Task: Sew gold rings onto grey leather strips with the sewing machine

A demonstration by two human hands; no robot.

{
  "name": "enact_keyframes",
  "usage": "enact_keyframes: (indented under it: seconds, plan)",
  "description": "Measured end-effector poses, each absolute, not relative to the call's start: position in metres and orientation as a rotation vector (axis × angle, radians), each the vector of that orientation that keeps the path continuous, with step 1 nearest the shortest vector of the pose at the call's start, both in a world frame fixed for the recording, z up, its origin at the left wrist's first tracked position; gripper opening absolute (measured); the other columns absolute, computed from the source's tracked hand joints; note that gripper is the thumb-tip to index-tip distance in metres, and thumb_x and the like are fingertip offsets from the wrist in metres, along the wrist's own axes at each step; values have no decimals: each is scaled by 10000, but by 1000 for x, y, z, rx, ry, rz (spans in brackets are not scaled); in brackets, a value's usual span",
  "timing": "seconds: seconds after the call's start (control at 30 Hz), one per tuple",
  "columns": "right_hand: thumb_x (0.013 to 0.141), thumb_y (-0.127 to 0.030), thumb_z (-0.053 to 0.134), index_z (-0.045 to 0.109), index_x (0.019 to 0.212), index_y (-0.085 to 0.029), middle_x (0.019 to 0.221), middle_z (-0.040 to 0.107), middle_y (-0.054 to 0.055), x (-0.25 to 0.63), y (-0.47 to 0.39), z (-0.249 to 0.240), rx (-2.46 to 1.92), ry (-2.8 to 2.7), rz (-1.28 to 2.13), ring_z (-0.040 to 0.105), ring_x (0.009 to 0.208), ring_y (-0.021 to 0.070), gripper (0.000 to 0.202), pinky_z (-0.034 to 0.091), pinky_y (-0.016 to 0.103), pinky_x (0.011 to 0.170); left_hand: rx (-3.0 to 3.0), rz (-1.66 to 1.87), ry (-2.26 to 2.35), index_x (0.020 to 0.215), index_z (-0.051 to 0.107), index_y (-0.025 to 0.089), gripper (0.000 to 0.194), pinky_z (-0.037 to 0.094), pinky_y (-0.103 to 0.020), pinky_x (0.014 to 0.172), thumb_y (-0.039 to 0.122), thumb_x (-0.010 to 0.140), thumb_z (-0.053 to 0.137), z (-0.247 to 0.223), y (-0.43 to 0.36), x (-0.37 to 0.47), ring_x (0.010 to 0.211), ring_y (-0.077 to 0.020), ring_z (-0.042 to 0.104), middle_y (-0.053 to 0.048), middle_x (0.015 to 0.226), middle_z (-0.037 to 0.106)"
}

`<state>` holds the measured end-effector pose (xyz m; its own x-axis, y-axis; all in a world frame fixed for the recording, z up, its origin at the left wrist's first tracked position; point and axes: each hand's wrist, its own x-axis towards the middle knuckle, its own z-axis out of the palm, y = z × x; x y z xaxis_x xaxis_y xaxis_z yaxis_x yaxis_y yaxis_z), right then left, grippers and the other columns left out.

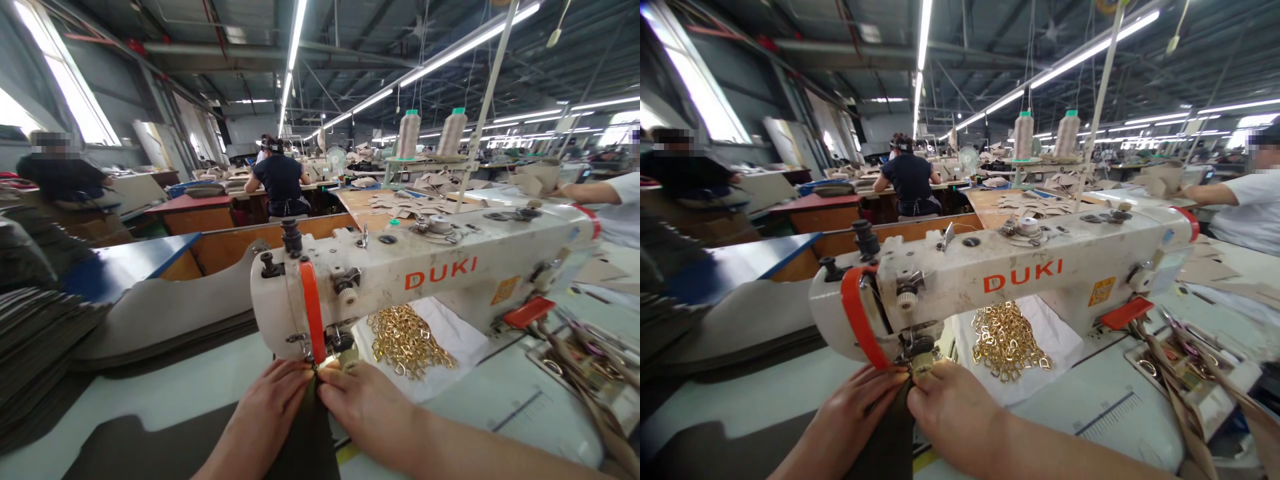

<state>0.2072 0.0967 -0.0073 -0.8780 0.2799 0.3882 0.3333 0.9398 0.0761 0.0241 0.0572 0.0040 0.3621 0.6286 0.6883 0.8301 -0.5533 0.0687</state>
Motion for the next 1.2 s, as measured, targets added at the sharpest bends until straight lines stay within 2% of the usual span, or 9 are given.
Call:
enact_keyframes:
  seconds: [0.17,0.3,0.43,0.63,0.8,1.2]
  plan:
    - [858,-130,631,578,880,-130,991,643,81,208,93,-11,-489,-2669,-156,586,878,207,57,480,320,780,-2389,-1010,-1351,811,700,228,334,619,-251,701,294,949,403,2,56,22,732,-165,714,-28,773,755]
    - [906,-152,595,593,930,-146,999,652,49,213,88,-14,-401,-2675,-42,574,980,187,25,452,307,908,-2433,-935,-1420,903,715,222,278,605,-302,815,253,924,440,-2,49,19,882,-182,709,-47,918,765]
    - [928,-157,558,604,1010,-146,1057,660,49,218,84,-10,-344,-2719,63,571,1036,172,95,426,278,973,-2402,-744,-1479,1031,702,180,290,561,-331,897,246,919,442,-6,38,16,975,-196,700,-72,1053,749]
    - [928,-149,553,616,1014,-136,1116,661,74,219,82,-4,-342,-2749,40,574,1084,178,108,438,282,979,-2415,-506,-1446,1090,688,148,318,507,-271,939,185,915,426,-5,34,16,1040,-177,676,-79,1137,718]
    - [923,-150,561,621,983,-132,1137,657,83,220,83,-3,-339,-2776,25,581,1076,187,86,442,293,977,-2448,-358,-1378,1105,685,117,344,508,-290,939,135,884,423,-5,35,16,1059,-195,666,-96,1155,703]
    - [906,-146,583,616,916,-126,1069,660,72,218,87,-2,-349,-2770,14,571,1059,183,40,431,274,980,-2422,-421,-1492,1099,697,191,334,512,-286,935,155,857,469,-11,39,11,1058,-187,664,-52,1164,702]
